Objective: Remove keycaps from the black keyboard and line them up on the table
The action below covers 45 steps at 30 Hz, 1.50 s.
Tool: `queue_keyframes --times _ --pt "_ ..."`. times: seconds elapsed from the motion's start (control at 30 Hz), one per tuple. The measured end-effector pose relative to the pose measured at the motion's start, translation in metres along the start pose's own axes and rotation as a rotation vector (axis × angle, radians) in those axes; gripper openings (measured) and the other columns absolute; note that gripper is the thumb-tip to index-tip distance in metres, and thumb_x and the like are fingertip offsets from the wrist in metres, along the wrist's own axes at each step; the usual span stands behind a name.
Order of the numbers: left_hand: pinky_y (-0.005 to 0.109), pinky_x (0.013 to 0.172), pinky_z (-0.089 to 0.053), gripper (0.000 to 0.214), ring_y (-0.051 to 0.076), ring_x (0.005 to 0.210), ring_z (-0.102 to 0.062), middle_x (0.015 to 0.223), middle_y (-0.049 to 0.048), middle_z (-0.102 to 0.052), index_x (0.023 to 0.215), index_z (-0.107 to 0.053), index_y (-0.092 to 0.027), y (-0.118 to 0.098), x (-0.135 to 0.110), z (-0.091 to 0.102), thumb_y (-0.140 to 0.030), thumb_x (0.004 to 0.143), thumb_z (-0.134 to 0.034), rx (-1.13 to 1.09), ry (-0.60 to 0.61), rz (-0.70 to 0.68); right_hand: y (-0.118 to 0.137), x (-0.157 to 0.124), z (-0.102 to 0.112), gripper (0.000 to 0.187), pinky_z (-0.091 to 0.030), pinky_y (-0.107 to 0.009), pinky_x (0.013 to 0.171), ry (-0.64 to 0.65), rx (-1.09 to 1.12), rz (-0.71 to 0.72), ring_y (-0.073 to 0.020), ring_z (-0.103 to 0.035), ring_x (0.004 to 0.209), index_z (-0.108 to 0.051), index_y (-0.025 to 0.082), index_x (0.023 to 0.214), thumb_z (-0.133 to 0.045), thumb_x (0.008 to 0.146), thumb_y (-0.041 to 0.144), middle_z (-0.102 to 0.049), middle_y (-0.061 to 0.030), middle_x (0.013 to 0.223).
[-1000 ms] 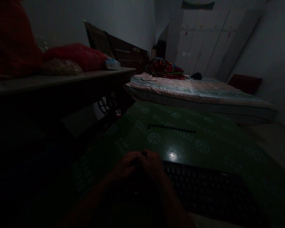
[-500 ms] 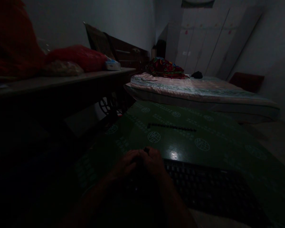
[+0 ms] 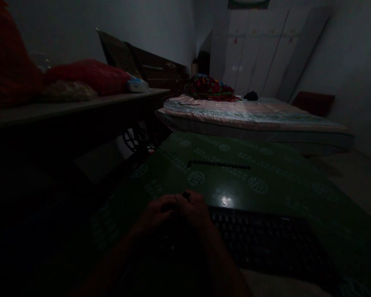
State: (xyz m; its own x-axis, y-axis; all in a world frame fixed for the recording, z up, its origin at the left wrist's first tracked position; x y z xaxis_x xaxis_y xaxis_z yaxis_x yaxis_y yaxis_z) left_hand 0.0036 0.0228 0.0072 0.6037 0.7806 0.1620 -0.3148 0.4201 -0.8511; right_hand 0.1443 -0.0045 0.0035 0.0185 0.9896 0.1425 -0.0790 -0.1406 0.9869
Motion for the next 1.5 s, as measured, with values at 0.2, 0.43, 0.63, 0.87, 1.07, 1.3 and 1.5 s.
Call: queue_keyframes --times 0.2,0.43,0.63,0.87,1.07,1.3,1.5 --pt "0.031 0.086 -0.042 0.02 0.021 0.098 -0.055 0.102 0.007 -0.061 0.087 -0.066 -0.016 0.0 0.0 0.004 -0.023 0.069 -0.06 -0.099 0.036 0.055 0.004 -0.003 -0.002 0.028 -0.037 -0.018 0.049 0.045 -0.118 0.041 -0.0093 -0.05 0.054 -0.061 0.014 0.073 -0.049 0.078 0.039 -0.057 0.0001 0.061" --pt "0.032 0.086 -0.043 0.019 0.021 0.1 -0.054 0.108 0.0076 -0.059 0.083 -0.067 -0.016 0.007 -0.002 0.008 -0.027 0.069 -0.062 -0.103 0.079 0.03 0.02 -0.009 -0.004 0.027 -0.038 -0.018 0.049 0.168 -0.257 0.133 -0.0113 -0.055 0.058 -0.067 0.017 0.077 -0.048 0.08 0.037 -0.062 0.0003 0.065" --pt "0.032 0.087 -0.042 0.023 0.022 0.1 -0.054 0.106 0.0067 -0.061 0.088 -0.066 -0.017 0.001 -0.005 0.008 -0.025 0.067 -0.063 -0.092 -0.028 0.087 0.012 -0.008 -0.005 0.029 -0.041 -0.019 0.053 0.126 -0.117 0.058 -0.0119 -0.056 0.061 -0.065 0.015 0.081 -0.049 0.078 0.039 -0.063 -0.0019 0.069" --pt "0.026 0.07 -0.046 0.025 0.018 0.078 -0.06 0.082 0.0033 -0.067 0.084 -0.065 -0.015 -0.007 -0.011 0.01 -0.033 0.067 -0.063 -0.185 -0.057 0.244 0.018 -0.008 -0.003 0.03 -0.033 -0.016 0.039 0.049 0.152 -0.065 -0.0053 -0.041 0.039 -0.056 0.013 0.064 -0.054 0.073 0.042 -0.049 0.0035 0.046" --pt "0.023 0.061 -0.044 0.022 0.015 0.066 -0.058 0.07 0.0004 -0.064 0.072 -0.063 -0.014 -0.011 -0.012 0.012 -0.029 0.057 -0.069 -0.326 -0.142 0.315 0.025 -0.011 -0.004 0.035 -0.026 -0.014 0.031 0.011 0.238 -0.129 -0.0039 -0.037 0.033 -0.056 0.013 0.064 -0.055 0.072 0.046 -0.048 0.0037 0.042" --pt "0.024 0.064 -0.043 0.021 0.015 0.068 -0.059 0.072 0.0013 -0.066 0.076 -0.067 -0.014 -0.019 -0.018 0.008 -0.021 0.056 -0.07 -0.561 -0.092 0.322 0.014 -0.015 -0.007 0.031 -0.03 -0.015 0.033 -0.042 0.357 -0.238 -0.0051 -0.041 0.035 -0.055 0.014 0.065 -0.061 0.068 0.045 -0.048 0.0045 0.043" --pt "0.024 0.063 -0.042 0.023 0.014 0.062 -0.058 0.066 0.0007 -0.066 0.071 -0.069 -0.014 -0.014 -0.022 0.006 -0.022 0.05 -0.074 -0.701 -0.143 0.359 0.014 -0.02 -0.01 0.032 -0.027 -0.016 0.03 -0.093 0.412 -0.3 -0.0057 -0.038 0.033 -0.055 0.016 0.069 -0.062 0.066 0.047 -0.046 0.0056 0.042"
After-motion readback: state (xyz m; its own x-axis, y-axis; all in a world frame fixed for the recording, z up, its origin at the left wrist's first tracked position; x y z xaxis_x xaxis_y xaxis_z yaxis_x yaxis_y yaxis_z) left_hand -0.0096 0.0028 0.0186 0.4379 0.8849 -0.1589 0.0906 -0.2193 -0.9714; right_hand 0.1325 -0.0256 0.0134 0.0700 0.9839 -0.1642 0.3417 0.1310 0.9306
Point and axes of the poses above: each hand's wrist, its own x-axis towards the middle knuckle, its own z-axis out of the back of the hand, y = z × x, the point moved 2 cm from there along x, towards the middle knuckle
